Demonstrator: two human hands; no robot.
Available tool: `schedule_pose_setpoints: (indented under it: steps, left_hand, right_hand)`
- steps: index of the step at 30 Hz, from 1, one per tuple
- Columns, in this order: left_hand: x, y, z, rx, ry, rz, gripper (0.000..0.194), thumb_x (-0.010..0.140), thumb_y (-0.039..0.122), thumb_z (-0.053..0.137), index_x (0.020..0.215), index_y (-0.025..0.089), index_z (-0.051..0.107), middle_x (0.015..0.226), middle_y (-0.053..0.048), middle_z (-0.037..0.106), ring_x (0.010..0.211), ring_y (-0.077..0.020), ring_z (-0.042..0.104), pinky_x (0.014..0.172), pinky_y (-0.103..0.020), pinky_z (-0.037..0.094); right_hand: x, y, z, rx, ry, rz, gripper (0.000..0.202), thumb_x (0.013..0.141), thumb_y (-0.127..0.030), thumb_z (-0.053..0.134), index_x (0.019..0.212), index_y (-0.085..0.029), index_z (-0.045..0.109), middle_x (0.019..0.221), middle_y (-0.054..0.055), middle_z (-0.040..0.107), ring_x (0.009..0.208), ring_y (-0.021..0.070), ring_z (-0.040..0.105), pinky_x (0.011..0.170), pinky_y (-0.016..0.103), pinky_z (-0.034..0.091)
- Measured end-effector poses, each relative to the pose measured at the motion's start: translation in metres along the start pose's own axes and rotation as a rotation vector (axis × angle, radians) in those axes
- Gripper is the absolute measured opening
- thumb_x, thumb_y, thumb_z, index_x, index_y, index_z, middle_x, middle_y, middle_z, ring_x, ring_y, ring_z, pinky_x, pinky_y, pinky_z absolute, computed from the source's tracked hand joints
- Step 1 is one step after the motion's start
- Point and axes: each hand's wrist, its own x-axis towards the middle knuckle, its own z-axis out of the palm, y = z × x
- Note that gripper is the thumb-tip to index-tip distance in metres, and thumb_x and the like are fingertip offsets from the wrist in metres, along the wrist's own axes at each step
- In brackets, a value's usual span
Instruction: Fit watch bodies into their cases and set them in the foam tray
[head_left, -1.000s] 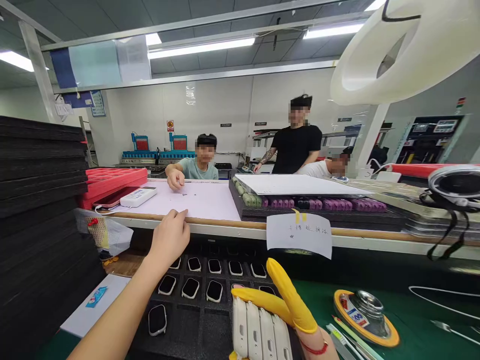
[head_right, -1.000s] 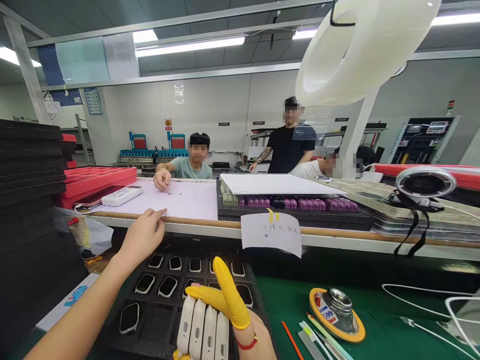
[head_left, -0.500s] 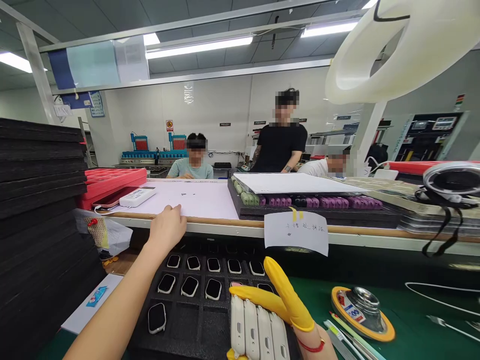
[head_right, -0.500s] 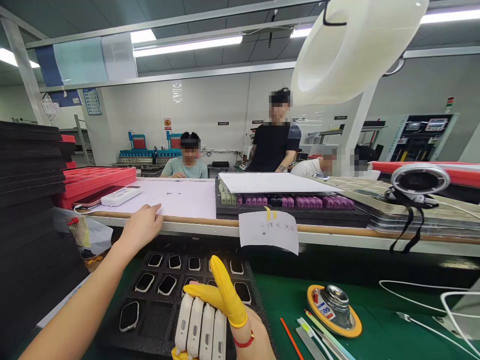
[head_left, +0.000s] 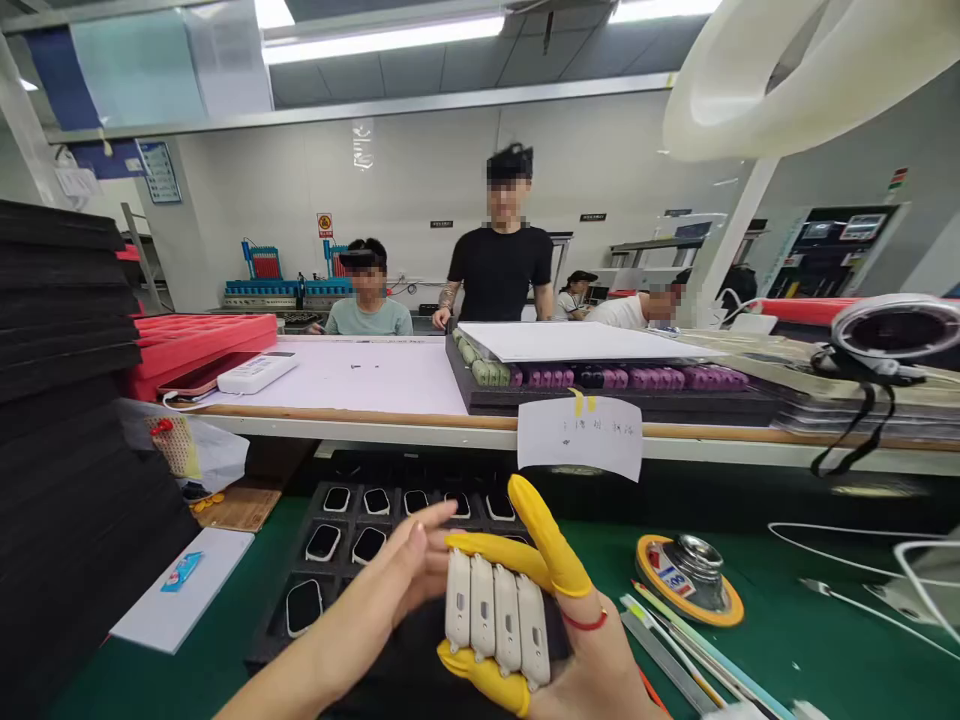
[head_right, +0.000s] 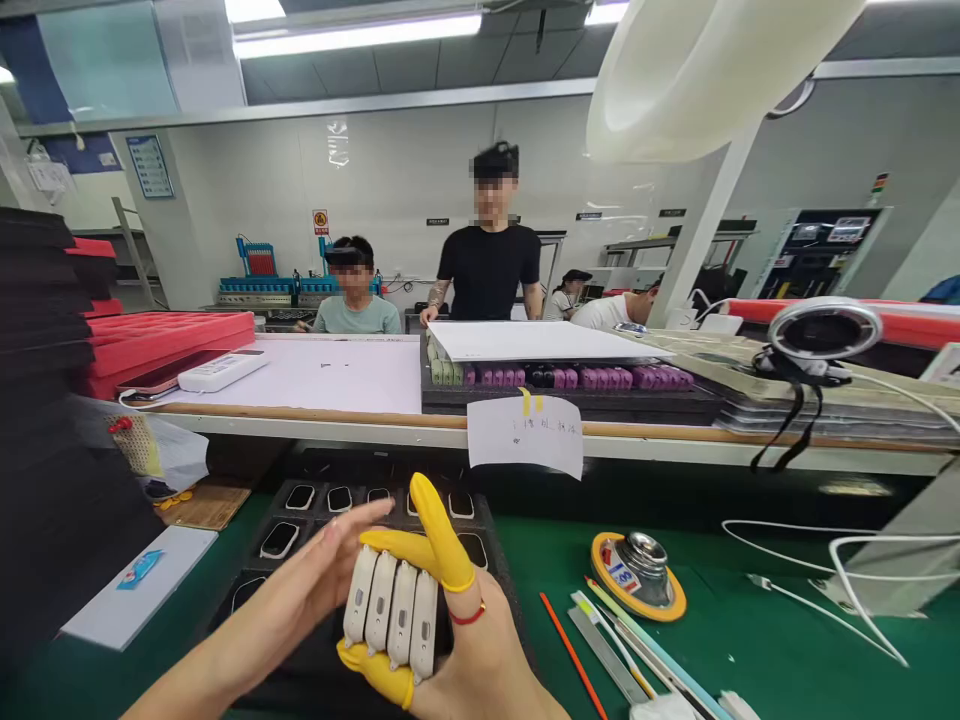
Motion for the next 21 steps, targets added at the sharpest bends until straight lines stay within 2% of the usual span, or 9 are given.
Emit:
schedule_pose_setpoints:
  steps: [2,4,7,9,13,17,19,21]
  left_hand:
    - [-0.006,-0.007,0.007,-0.199,-0.123,-0.139,0.071,0.091,0.074,0.04,0.138,0.022,0.056,0.127,-0.012,0.067,0.12,-0.0275,0.062,0.109,-0.045,0.042]
    - [-0.009,-0.01,0.01,-0.276,-0.15,-0.201,0.071,0.086,0.076,0.049,0.128,0.021,0.064,0.121,-0.013,0.071,0.119,-0.0311,0.063,0.107,-0.048,0.043]
    - [-0.011,-0.009,0.01,-0.284,-0.065,-0.201,0.067,0.08,0.072,0.063,0.12,0.019,0.069,0.116,-0.012,0.073,0.118,-0.0316,0.064,0.106,-0.047,0.043]
    - [-0.012,-0.01,0.007,-0.279,-0.035,-0.208,0.065,0.08,0.069,0.065,0.12,0.018,0.069,0.115,-0.013,0.074,0.117,-0.0308,0.064,0.106,-0.046,0.044]
    - [-0.014,-0.012,0.002,-0.297,-0.047,-0.222,0.06,0.084,0.066,0.064,0.121,0.019,0.068,0.113,-0.011,0.074,0.114,-0.0288,0.066,0.104,-0.043,0.046]
    - [-0.011,-0.013,-0.002,-0.26,-0.067,-0.196,0.059,0.085,0.067,0.061,0.117,0.018,0.069,0.108,-0.011,0.075,0.108,-0.0282,0.068,0.095,-0.04,0.051]
    - [-0.008,-0.013,-0.004,-0.219,-0.094,-0.162,0.055,0.082,0.063,0.068,0.114,0.017,0.07,0.105,-0.01,0.075,0.102,-0.0262,0.069,0.091,-0.037,0.052]
    - [-0.006,-0.013,-0.004,-0.186,-0.156,-0.15,0.05,0.074,0.052,0.082,0.11,0.018,0.071,0.101,-0.007,0.074,0.097,-0.0227,0.069,0.088,-0.034,0.053]
  right_hand:
    - [0.0,-0.001,0.001,0.008,-0.013,0.041,0.076,0.075,-0.03,0.084,0.141,-0.036,0.048,0.114,0.004,0.073,0.094,0.0235,0.075,0.087,0.033,0.064]
    - [0.0,-0.001,0.004,0.025,-0.045,0.077,0.081,0.071,-0.027,0.088,0.14,-0.036,0.047,0.121,0.004,0.071,0.105,0.0244,0.072,0.096,0.036,0.06]
    - [0.002,-0.001,0.009,0.171,-0.084,0.107,0.077,0.072,-0.02,0.087,0.137,-0.036,0.049,0.118,0.003,0.071,0.103,0.0213,0.073,0.096,0.031,0.06]
    - [0.005,-0.002,0.012,0.267,-0.094,0.131,0.073,0.074,-0.016,0.085,0.136,-0.035,0.051,0.116,0.002,0.072,0.101,0.0194,0.074,0.095,0.029,0.06]
    - [0.01,-0.006,0.014,0.269,-0.098,0.126,0.072,0.074,-0.022,0.087,0.136,-0.034,0.052,0.116,0.003,0.074,0.1,0.0199,0.075,0.095,0.028,0.06]
    - [0.009,-0.008,0.012,0.216,-0.107,0.102,0.072,0.079,-0.028,0.083,0.142,-0.033,0.049,0.118,0.004,0.073,0.102,0.0217,0.074,0.094,0.031,0.061]
    - [0.006,-0.006,0.012,0.192,-0.126,0.09,0.073,0.08,-0.025,0.081,0.144,-0.033,0.046,0.119,0.004,0.072,0.104,0.0223,0.073,0.095,0.032,0.061]
    - [0.003,-0.003,0.013,0.136,-0.152,0.063,0.074,0.081,-0.023,0.08,0.145,-0.033,0.045,0.122,0.005,0.071,0.106,0.0229,0.072,0.095,0.032,0.061]
